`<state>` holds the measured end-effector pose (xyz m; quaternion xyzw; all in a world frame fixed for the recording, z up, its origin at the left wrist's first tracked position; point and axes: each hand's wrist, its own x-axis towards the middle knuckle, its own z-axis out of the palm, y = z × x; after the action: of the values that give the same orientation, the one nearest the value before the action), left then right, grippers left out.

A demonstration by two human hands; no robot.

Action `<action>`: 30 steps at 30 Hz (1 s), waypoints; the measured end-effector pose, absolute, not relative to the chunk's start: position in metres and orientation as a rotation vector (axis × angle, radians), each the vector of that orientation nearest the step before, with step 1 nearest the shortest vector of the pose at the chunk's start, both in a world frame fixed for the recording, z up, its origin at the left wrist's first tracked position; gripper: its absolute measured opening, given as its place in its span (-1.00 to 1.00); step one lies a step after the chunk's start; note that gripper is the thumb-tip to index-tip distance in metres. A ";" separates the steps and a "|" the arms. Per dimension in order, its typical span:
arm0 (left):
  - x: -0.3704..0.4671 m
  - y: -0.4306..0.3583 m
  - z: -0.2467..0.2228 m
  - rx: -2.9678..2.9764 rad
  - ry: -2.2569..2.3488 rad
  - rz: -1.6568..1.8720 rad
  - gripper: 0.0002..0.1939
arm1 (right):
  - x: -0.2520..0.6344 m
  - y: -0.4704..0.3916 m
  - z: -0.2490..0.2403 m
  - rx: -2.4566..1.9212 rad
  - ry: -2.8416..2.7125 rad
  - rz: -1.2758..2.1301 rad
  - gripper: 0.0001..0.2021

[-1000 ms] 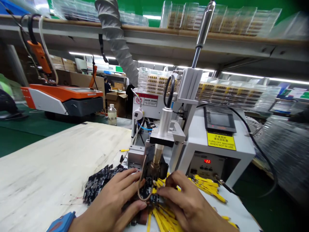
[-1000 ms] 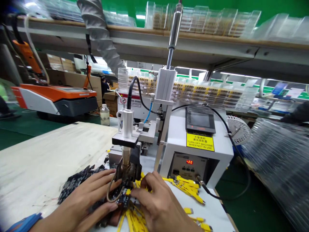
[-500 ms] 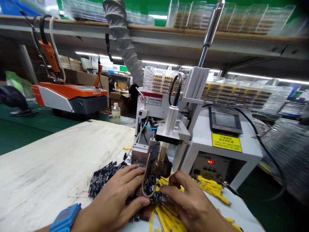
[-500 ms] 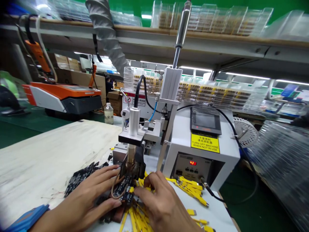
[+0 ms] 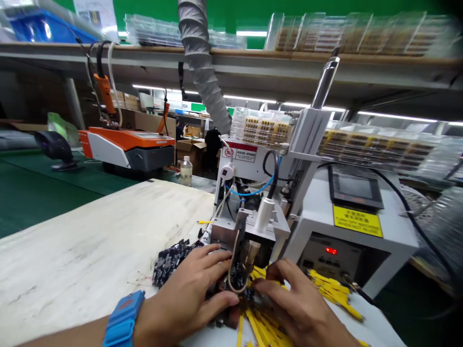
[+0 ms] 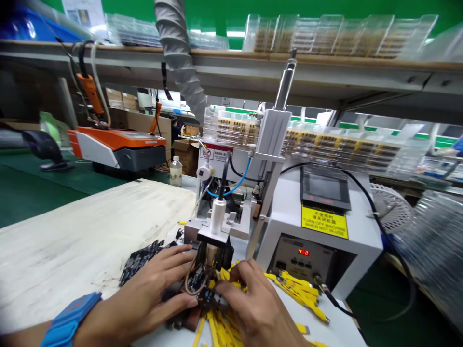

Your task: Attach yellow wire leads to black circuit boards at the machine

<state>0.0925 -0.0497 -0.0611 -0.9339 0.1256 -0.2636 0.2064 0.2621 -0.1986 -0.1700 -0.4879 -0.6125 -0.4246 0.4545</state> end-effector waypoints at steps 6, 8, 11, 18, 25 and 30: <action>0.092 -0.055 -0.058 -2.622 0.354 -0.752 -0.58 | 0.263 -0.199 -0.170 -1.182 -1.523 -1.068 -0.67; 0.092 -0.055 -0.059 -2.620 0.351 -0.755 -0.58 | 0.263 -0.199 -0.169 -1.186 -1.531 -1.063 -0.68; 0.092 -0.054 -0.059 -2.629 0.351 -0.746 -0.56 | 0.263 -0.198 -0.169 -1.187 -1.535 -1.056 -0.68; 0.087 -0.058 -0.056 -2.604 0.345 -0.731 -0.59 | 0.264 -0.199 -0.171 -1.234 -1.548 -1.047 -0.67; 0.087 -0.054 -0.058 -2.588 0.395 -0.753 -0.61 | 0.261 -0.199 -0.169 -1.180 -1.523 -1.072 -0.68; 0.085 -0.063 -0.057 -2.488 0.565 -0.709 -0.72 | 0.261 -0.199 -0.168 -1.169 -1.512 -1.055 -0.69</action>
<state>0.0847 -0.0626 -0.0565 -0.9111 0.2070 -0.2597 0.2442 0.2610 -0.1992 -0.1682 -0.4753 -0.6146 -0.4289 0.4609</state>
